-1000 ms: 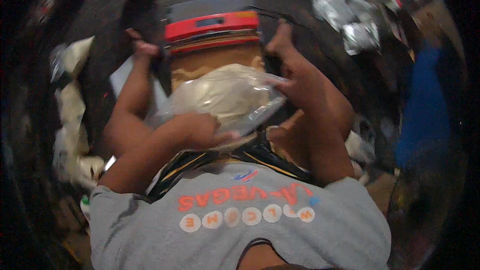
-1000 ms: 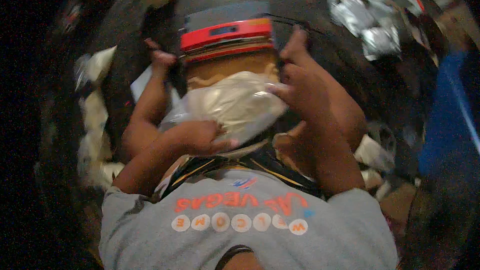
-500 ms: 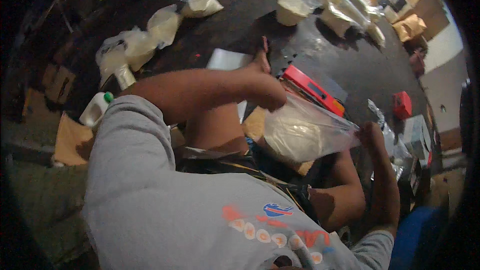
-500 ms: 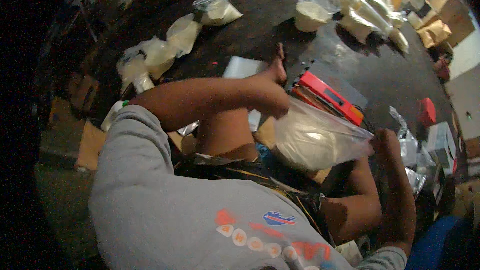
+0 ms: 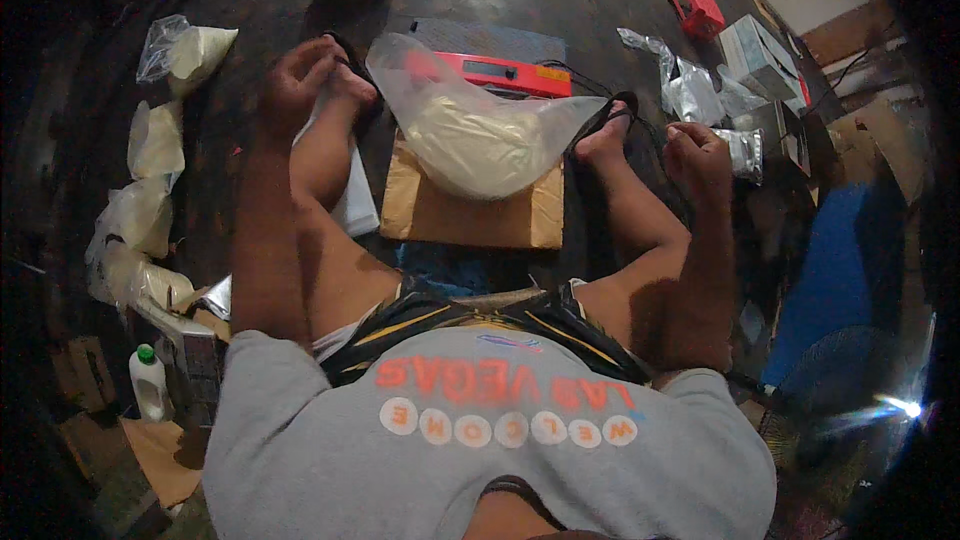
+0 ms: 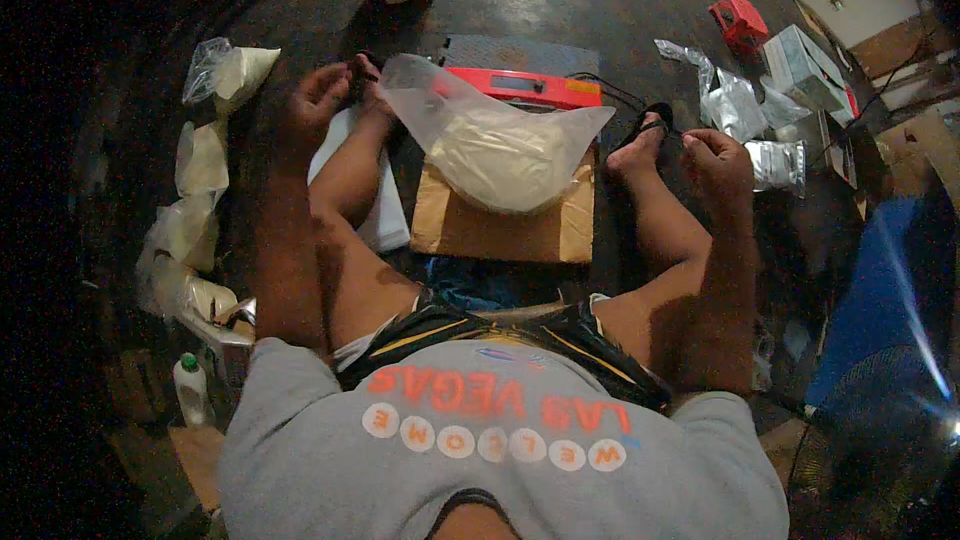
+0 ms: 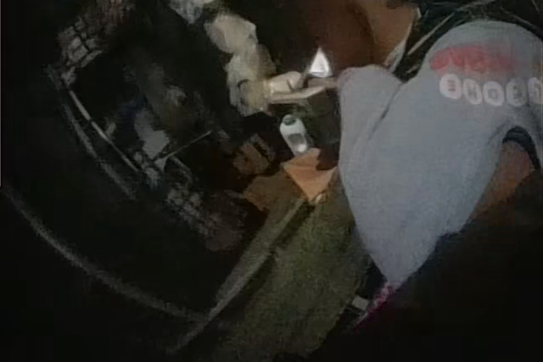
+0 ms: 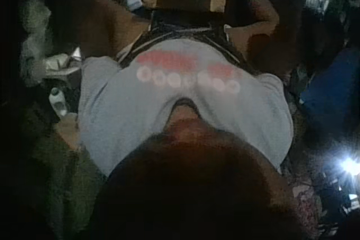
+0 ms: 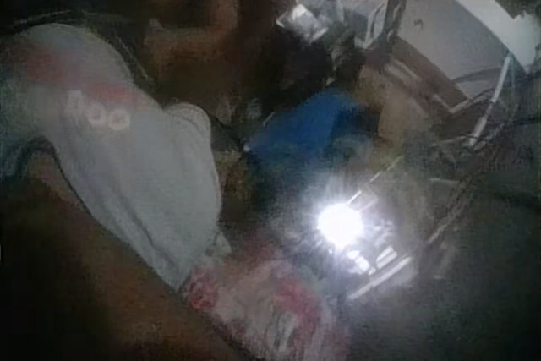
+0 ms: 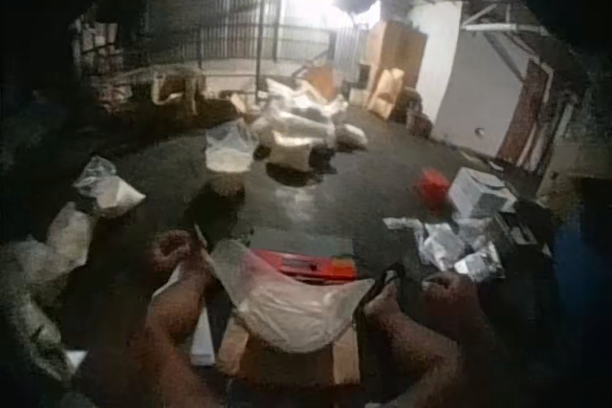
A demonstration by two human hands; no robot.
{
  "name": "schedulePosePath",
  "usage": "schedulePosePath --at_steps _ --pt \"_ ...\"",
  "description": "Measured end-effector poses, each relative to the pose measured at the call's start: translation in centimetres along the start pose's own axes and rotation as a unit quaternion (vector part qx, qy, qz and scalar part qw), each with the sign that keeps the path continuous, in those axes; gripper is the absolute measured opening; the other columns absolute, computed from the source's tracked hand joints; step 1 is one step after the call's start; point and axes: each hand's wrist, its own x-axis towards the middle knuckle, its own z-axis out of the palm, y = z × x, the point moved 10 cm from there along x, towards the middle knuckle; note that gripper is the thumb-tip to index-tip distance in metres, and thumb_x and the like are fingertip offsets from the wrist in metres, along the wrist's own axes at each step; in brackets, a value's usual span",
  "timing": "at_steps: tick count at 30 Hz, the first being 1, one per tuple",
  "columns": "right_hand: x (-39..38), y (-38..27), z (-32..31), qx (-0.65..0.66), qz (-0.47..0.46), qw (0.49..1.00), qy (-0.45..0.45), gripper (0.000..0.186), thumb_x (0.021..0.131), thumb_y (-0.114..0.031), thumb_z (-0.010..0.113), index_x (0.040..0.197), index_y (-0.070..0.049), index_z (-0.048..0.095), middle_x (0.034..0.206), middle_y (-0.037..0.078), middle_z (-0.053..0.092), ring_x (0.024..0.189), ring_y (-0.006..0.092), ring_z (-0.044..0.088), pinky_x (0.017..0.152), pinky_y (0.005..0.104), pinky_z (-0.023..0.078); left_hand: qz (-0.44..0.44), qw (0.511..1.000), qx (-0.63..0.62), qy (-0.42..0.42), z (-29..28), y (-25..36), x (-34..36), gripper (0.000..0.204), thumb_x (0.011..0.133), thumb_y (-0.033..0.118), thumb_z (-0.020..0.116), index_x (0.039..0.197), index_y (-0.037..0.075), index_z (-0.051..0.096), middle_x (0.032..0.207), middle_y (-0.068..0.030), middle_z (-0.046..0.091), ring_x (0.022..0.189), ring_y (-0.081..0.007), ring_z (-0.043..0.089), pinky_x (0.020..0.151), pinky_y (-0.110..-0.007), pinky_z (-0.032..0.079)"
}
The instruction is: The person places a white, dough-like substance into a clear plastic bag and uses a red vacuum sealer to seal it. They repeat this process with multiple bags, arranging the sealed packages on the floor.
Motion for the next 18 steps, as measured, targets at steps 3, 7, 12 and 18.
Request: schedulePosePath --at_steps 3,7,12,18 --pt "2.1 5.8 3.1 -0.157 -0.058 0.985 -0.031 0.033 0.092 -0.025 0.074 0.115 -0.002 0.072 0.098 0.007 0.073 0.089 0.0211 0.07 0.082 0.0377 0.056 0.027 0.978 0.186 -0.084 3.0 -10.9 -0.3 0.045 0.094 0.027 0.076 0.133 0.006 0.066 0.126 -0.0082 0.071 0.126 -0.0229 0.061 0.107 -0.04 0.047" --pt "1.3 13.6 13.3 -0.077 -0.083 0.974 -0.195 0.053 0.084 -0.024 0.083 0.129 -0.001 0.066 0.126 0.012 0.07 0.115 0.0241 0.065 0.1 0.0405 0.051 0.018 0.951 0.173 -0.255 11.1 -17.2 -0.1 0.058 0.087 0.027 0.085 0.135 0.002 0.064 0.132 -0.0082 0.068 0.123 -0.0181 0.06 0.103 -0.035 0.049" --pt "0.8 13.5 17.2 0.054 -0.057 0.972 -0.22 0.048 0.084 -0.02 0.085 0.126 -0.001 0.068 0.125 0.011 0.07 0.118 0.0222 0.064 0.104 0.0385 0.049 -0.224 0.946 -0.073 -0.224 12.5 -19.9 -1.2 0.054 0.086 0.022 0.086 0.131 0.0 0.067 0.128 -0.0071 0.07 0.121 -0.018 0.061 0.105 -0.033 0.047" --pt "2.3 16.3 15.1 0.076 0.024 0.969 -0.235 0.055 0.086 -0.013 0.083 0.134 0.001 0.061 0.133 0.011 0.067 0.126 0.0222 0.061 0.109 0.0375 0.046 -0.208 0.943 -0.088 -0.244 10.1 -16.6 0.3 0.048 0.088 0.014 0.083 0.13 -0.002 0.068 0.123 -0.0094 0.073 0.12 -0.0178 0.062 0.105 -0.033 0.048"
